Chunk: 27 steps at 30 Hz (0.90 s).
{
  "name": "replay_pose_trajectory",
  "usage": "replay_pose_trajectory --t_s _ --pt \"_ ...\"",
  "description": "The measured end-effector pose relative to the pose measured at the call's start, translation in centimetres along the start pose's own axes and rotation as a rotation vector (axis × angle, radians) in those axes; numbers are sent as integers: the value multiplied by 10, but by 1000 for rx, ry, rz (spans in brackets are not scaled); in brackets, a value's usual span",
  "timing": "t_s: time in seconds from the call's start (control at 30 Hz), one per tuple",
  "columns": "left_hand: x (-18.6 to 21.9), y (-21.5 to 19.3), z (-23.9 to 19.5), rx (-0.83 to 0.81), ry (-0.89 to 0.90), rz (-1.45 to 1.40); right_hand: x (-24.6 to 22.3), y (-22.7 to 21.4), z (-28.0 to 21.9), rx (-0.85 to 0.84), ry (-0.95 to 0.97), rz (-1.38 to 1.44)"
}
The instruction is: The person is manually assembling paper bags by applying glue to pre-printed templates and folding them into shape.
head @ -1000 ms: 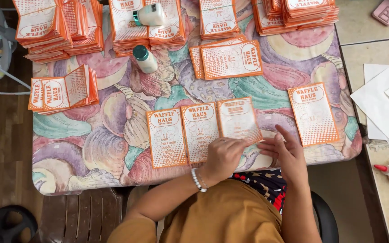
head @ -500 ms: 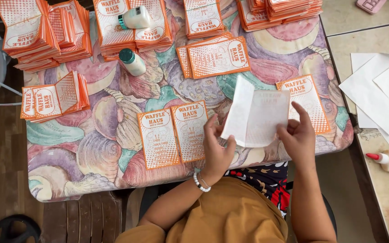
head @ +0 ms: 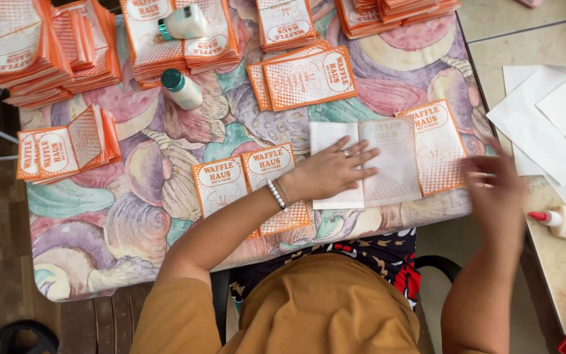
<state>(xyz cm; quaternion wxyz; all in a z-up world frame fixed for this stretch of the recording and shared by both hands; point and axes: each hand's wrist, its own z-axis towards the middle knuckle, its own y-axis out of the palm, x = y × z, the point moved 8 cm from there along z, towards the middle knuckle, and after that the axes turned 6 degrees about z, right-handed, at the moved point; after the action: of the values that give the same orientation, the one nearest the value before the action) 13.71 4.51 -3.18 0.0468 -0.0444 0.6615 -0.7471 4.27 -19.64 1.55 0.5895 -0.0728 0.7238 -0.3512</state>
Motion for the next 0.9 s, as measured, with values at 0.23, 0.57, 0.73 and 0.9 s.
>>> replay_pose_trajectory --t_s 0.23,0.57,0.73,0.9 --pt "4 8 -14 26 -179 -5 141 -140 -74 746 645 -327" --pt "-13 23 -19 16 -107 -349 308 -182 -57 795 855 -157" --pt "-4 21 -14 17 -103 -185 170 -123 -74 996 311 592" --pt "-4 14 -17 77 -125 -77 128 -63 -75 774 224 707"
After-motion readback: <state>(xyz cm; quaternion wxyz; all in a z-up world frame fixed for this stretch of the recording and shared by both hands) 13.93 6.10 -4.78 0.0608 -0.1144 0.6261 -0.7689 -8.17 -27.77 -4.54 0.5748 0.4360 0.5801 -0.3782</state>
